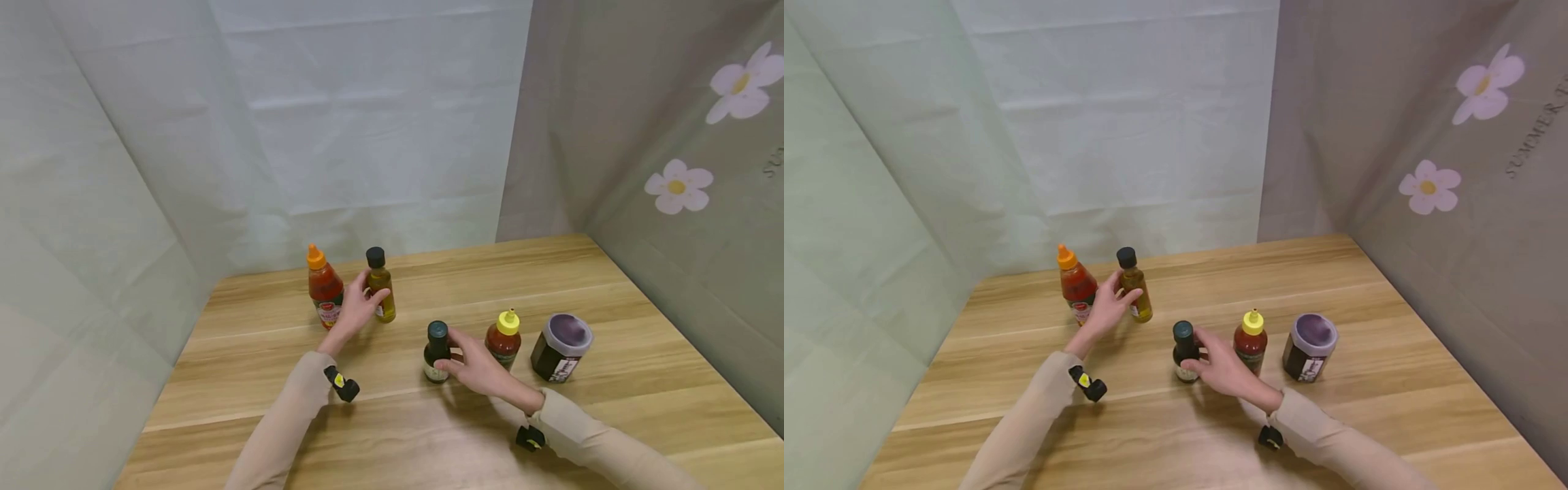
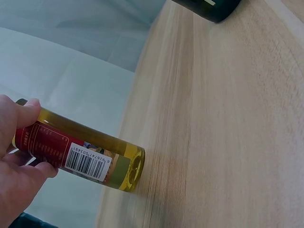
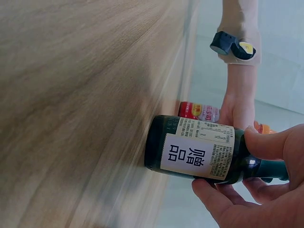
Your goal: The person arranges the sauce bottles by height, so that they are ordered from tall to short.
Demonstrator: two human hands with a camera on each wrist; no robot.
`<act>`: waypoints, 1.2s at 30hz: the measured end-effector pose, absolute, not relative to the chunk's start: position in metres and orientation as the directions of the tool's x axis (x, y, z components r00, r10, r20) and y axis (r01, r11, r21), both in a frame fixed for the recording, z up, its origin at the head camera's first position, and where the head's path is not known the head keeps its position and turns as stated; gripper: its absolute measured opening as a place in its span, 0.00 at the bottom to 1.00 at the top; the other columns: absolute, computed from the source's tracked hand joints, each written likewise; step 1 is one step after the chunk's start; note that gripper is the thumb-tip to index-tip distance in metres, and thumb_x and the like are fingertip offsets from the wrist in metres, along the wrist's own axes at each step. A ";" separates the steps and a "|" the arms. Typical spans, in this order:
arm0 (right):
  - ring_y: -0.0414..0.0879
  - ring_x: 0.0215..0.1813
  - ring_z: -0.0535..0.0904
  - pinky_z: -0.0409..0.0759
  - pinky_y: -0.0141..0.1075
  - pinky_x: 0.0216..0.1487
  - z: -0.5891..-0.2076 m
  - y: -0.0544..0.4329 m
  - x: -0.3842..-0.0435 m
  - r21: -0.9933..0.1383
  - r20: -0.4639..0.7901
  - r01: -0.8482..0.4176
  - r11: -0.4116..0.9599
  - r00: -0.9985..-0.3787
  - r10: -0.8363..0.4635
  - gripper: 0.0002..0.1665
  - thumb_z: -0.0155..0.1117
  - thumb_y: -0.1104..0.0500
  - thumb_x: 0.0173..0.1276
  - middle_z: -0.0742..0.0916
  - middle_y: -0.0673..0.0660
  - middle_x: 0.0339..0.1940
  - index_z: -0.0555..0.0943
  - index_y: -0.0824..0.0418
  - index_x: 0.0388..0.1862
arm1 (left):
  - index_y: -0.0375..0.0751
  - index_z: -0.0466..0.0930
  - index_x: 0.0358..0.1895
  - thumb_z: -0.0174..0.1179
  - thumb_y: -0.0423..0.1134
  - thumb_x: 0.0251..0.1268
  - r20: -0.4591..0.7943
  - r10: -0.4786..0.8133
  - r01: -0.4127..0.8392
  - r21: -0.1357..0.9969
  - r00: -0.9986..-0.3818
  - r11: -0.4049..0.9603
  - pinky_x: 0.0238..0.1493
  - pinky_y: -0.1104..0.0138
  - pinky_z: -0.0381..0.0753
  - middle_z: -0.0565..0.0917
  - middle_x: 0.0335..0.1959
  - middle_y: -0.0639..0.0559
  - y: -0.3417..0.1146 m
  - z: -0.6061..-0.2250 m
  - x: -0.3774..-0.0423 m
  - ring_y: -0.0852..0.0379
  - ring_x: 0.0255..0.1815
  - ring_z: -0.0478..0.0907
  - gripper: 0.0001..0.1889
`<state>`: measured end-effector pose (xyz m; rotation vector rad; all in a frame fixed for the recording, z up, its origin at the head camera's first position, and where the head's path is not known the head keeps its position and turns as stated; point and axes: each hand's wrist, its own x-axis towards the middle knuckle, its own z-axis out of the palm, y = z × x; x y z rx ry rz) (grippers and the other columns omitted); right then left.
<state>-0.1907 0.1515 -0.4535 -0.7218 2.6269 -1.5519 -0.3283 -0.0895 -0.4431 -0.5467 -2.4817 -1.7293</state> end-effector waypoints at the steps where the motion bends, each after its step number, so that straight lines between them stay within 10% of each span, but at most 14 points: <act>1: 0.59 0.58 0.78 0.81 0.45 0.59 -0.454 0.151 -0.191 -0.829 0.227 -0.386 0.404 -0.893 -0.387 0.30 0.66 0.63 0.65 0.82 0.65 0.54 0.70 0.65 0.64 | 0.37 0.65 0.67 0.60 0.37 0.68 0.252 0.248 0.321 0.898 -0.935 0.301 0.68 0.51 0.72 0.76 0.61 0.38 -0.090 -0.443 -0.328 0.43 0.66 0.72 0.27; 36: 0.60 0.60 0.78 0.82 0.46 0.58 -0.451 0.151 -0.187 -0.809 0.231 -0.396 0.434 -0.894 -0.385 0.29 0.67 0.64 0.64 0.81 0.67 0.57 0.71 0.67 0.63 | 0.39 0.62 0.69 0.60 0.39 0.68 0.152 0.273 0.251 0.893 -0.950 0.373 0.74 0.50 0.63 0.74 0.65 0.40 -0.092 -0.430 -0.325 0.44 0.70 0.67 0.29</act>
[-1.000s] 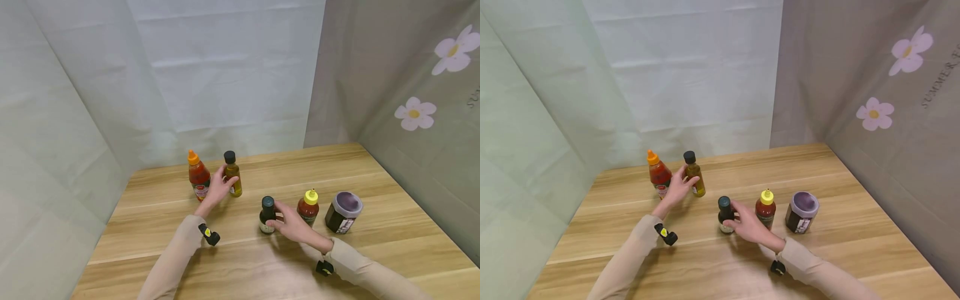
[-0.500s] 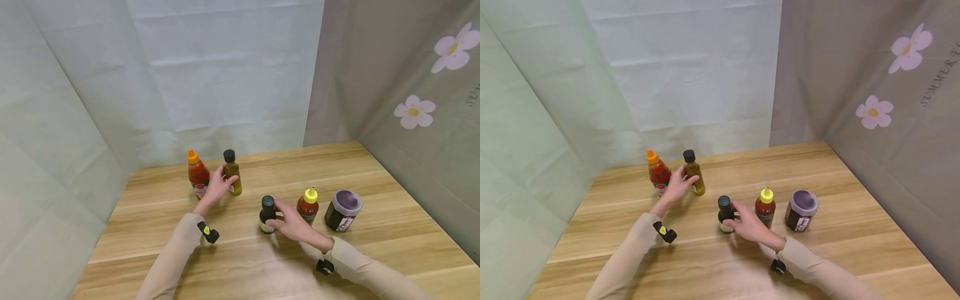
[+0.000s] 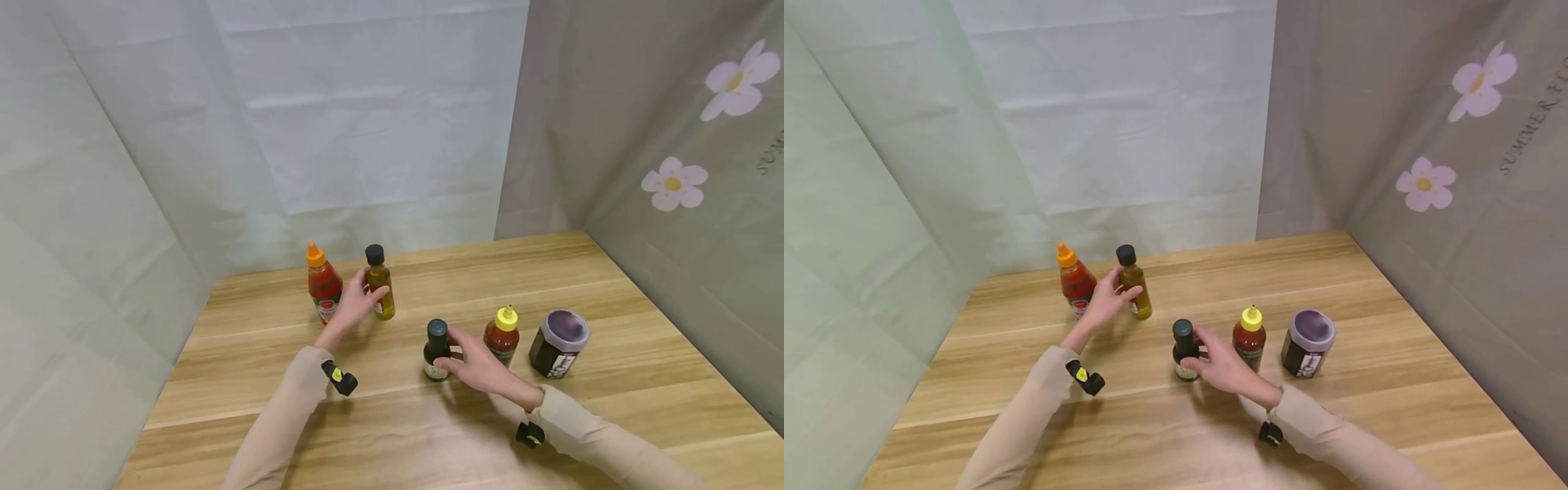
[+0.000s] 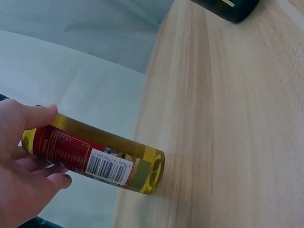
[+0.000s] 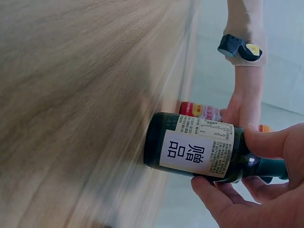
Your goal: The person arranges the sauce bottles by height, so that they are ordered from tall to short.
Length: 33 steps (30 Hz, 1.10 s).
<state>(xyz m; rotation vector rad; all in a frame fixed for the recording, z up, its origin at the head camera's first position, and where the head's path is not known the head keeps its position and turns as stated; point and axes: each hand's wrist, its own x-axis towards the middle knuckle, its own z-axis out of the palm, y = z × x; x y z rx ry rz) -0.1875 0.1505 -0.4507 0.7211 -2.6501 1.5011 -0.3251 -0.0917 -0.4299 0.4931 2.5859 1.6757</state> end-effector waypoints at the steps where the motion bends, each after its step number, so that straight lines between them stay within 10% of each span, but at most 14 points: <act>1: 0.60 0.59 0.78 0.82 0.46 0.58 -0.451 0.151 -0.188 -0.808 0.229 -0.395 0.437 -0.895 -0.384 0.29 0.67 0.64 0.64 0.81 0.67 0.56 0.71 0.67 0.63 | 0.40 0.63 0.68 0.60 0.39 0.68 0.159 0.276 0.258 0.891 -0.948 0.375 0.74 0.50 0.63 0.74 0.65 0.40 -0.092 -0.429 -0.325 0.44 0.70 0.67 0.28; 18: 0.61 0.59 0.79 0.82 0.47 0.57 -0.446 0.152 -0.191 -0.813 0.210 -0.381 0.440 -0.898 -0.388 0.30 0.66 0.63 0.65 0.81 0.67 0.56 0.70 0.66 0.65 | 0.38 0.51 0.76 0.61 0.40 0.67 0.207 0.229 0.295 0.830 -0.951 0.473 0.73 0.49 0.64 0.63 0.73 0.39 -0.095 -0.410 -0.303 0.41 0.73 0.62 0.39; 33: 0.60 0.58 0.79 0.82 0.48 0.58 -0.448 0.152 -0.192 -0.810 0.228 -0.388 0.439 -0.899 -0.373 0.29 0.67 0.63 0.64 0.83 0.66 0.53 0.70 0.66 0.64 | 0.29 0.61 0.70 0.65 0.33 0.61 0.260 0.242 0.346 0.816 -0.935 0.463 0.68 0.47 0.71 0.69 0.67 0.31 -0.094 -0.431 -0.252 0.36 0.68 0.67 0.34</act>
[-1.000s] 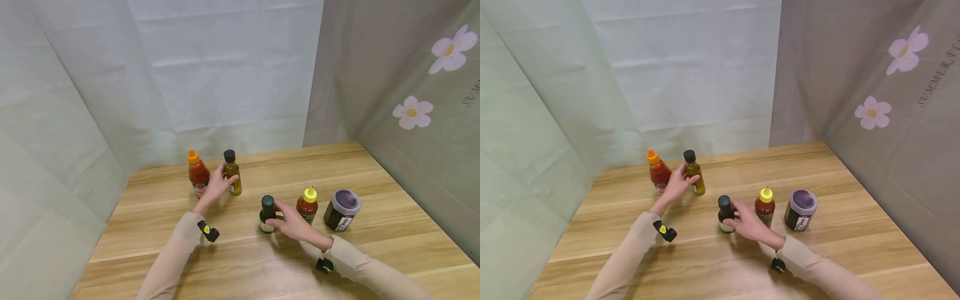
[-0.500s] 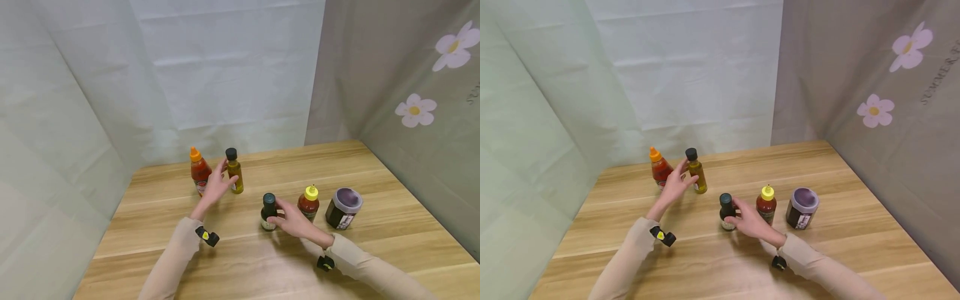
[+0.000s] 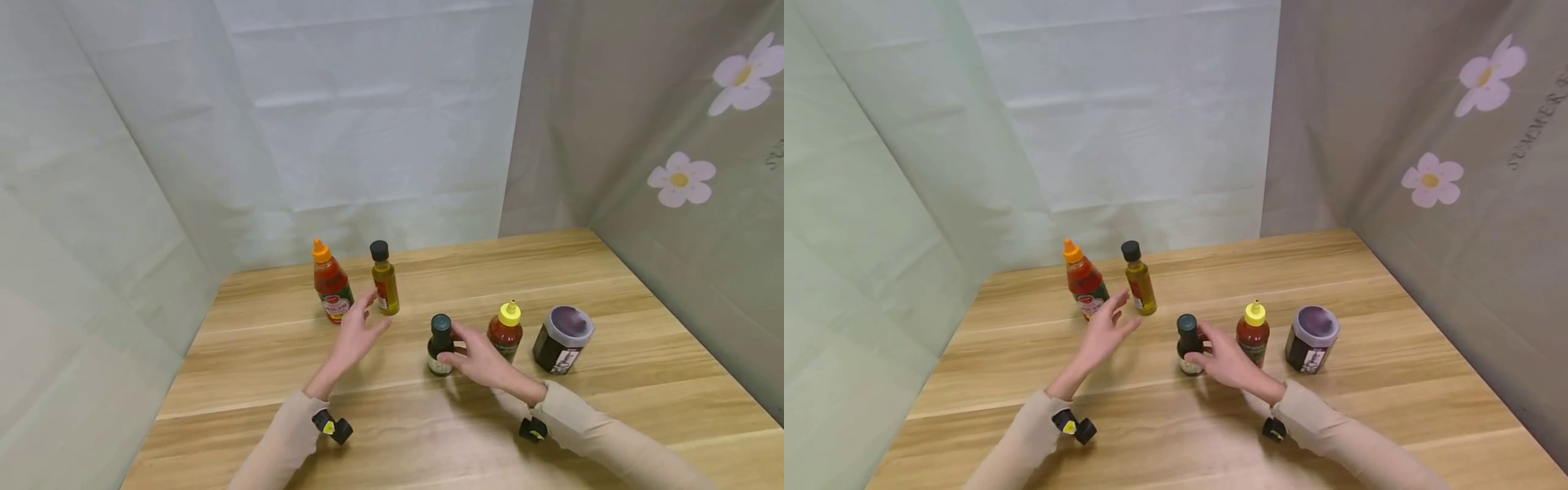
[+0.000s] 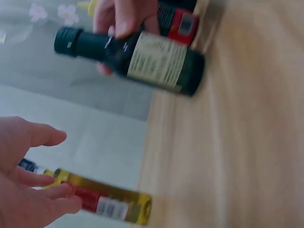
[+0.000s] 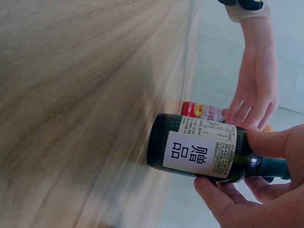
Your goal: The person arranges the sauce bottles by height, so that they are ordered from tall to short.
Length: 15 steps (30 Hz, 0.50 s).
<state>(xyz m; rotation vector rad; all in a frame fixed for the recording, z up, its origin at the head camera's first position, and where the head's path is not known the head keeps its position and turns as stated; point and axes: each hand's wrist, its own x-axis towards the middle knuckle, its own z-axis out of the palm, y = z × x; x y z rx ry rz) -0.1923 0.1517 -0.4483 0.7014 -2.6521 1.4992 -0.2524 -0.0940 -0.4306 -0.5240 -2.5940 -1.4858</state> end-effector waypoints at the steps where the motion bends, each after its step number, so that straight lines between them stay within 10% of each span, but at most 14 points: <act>1: 0.60 0.58 0.79 0.82 0.48 0.58 -0.449 0.152 -0.192 -0.811 0.228 -0.387 0.439 -0.900 -0.372 0.30 0.67 0.63 0.64 0.83 0.66 0.53 0.70 0.66 0.64 | 0.29 0.61 0.70 0.64 0.32 0.62 0.238 0.267 0.338 0.831 -0.934 0.442 0.68 0.47 0.71 0.69 0.67 0.31 -0.092 -0.432 -0.249 0.36 0.68 0.67 0.34; 15: 0.61 0.59 0.79 0.82 0.48 0.58 -0.449 0.153 -0.195 -0.814 0.230 -0.393 0.427 -0.894 -0.385 0.28 0.67 0.63 0.64 0.81 0.66 0.57 0.71 0.65 0.63 | 0.31 0.65 0.68 0.63 0.35 0.64 0.050 0.616 0.283 0.915 -0.786 0.288 0.67 0.51 0.73 0.75 0.63 0.33 -0.066 -0.463 -0.229 0.40 0.65 0.72 0.30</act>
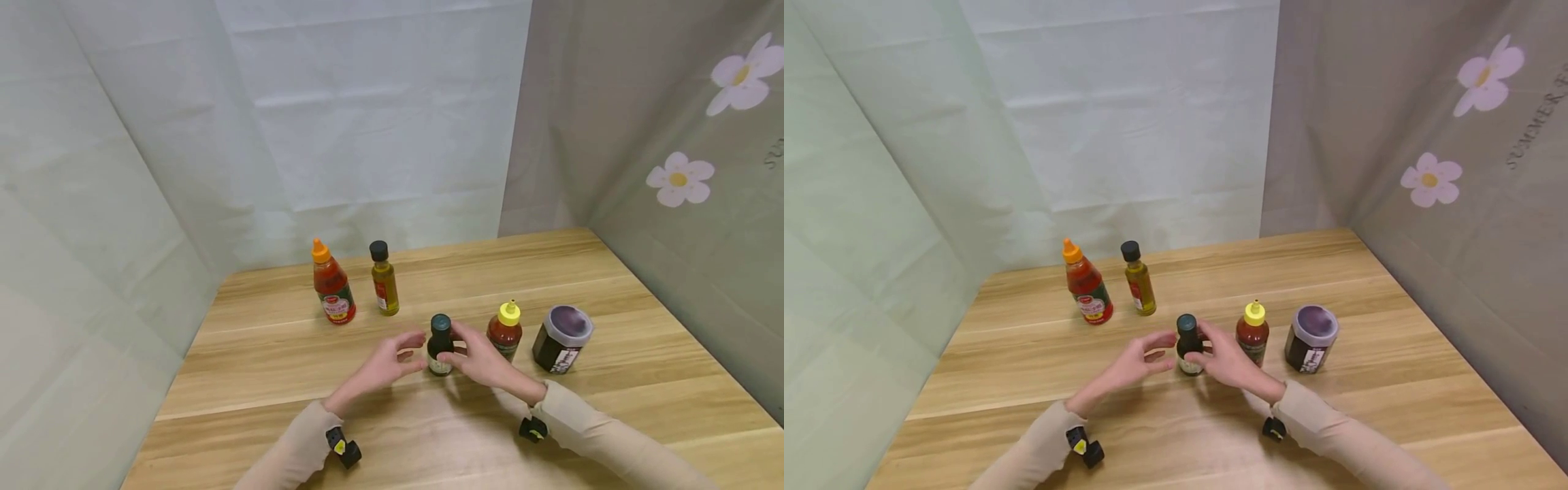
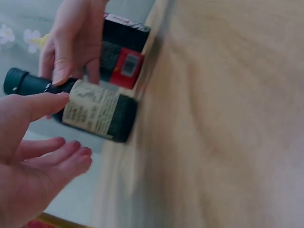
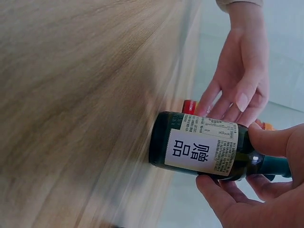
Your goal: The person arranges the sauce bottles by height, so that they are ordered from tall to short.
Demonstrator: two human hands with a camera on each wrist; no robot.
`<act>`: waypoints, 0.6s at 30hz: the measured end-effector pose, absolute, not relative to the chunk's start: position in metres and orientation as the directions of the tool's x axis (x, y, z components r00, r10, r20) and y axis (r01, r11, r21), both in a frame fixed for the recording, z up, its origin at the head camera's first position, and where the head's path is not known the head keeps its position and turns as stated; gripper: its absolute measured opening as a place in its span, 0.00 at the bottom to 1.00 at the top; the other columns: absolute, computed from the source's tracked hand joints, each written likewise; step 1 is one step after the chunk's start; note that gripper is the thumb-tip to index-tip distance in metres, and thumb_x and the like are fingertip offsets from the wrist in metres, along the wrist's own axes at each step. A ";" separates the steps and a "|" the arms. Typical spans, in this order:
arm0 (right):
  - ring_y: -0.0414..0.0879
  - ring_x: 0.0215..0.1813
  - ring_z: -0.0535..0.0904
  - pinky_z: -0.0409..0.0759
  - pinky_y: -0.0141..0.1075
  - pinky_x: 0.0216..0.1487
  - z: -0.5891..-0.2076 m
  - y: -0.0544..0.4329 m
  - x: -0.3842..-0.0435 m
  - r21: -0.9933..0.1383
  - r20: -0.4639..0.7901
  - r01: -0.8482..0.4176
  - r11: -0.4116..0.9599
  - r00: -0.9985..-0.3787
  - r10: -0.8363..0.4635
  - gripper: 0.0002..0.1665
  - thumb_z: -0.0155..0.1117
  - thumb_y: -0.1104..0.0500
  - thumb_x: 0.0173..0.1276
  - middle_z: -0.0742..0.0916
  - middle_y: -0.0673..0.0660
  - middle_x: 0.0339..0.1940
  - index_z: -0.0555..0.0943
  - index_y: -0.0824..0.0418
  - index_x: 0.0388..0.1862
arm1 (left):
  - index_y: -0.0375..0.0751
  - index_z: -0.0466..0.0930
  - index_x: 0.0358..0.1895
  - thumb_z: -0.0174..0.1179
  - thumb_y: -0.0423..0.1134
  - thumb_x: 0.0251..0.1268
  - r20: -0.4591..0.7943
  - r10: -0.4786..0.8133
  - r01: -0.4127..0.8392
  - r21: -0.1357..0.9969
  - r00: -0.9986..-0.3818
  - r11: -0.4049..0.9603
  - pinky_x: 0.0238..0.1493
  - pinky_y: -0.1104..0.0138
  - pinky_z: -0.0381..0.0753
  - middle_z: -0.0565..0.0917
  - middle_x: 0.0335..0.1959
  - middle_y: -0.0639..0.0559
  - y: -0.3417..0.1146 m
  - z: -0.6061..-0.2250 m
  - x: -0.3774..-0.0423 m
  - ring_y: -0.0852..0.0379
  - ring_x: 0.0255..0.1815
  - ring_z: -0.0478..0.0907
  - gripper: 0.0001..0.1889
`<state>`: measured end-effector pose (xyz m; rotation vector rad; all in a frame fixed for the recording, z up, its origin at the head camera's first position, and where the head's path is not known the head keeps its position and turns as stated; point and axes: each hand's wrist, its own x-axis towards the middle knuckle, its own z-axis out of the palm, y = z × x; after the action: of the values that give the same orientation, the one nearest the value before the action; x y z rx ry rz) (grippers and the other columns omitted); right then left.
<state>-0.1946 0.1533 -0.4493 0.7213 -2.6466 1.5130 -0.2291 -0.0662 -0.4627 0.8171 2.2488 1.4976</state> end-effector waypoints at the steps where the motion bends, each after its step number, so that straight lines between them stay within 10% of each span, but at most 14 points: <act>1: 0.60 0.59 0.79 0.82 0.47 0.58 -0.449 0.153 -0.195 -0.813 0.231 -0.394 0.428 -0.894 -0.385 0.29 0.67 0.63 0.64 0.81 0.66 0.58 0.71 0.65 0.63 | 0.32 0.66 0.68 0.64 0.35 0.63 0.060 0.614 0.286 0.917 -0.787 0.276 0.66 0.53 0.74 0.75 0.62 0.34 -0.064 -0.464 -0.228 0.41 0.64 0.73 0.30; 18: 0.59 0.58 0.78 0.81 0.48 0.59 -0.449 0.152 -0.193 -0.831 0.233 -0.376 0.410 -0.905 -0.357 0.28 0.67 0.64 0.64 0.82 0.65 0.55 0.72 0.65 0.62 | 0.35 0.78 0.58 0.74 0.34 0.50 0.186 0.454 0.320 0.917 -0.871 0.237 0.57 0.64 0.81 0.82 0.55 0.38 -0.033 -0.472 -0.219 0.45 0.59 0.79 0.28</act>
<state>-0.1930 0.1519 -0.4494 0.6812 -2.6223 1.5532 -0.2191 -0.0325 -0.4719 0.7471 2.3750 1.7144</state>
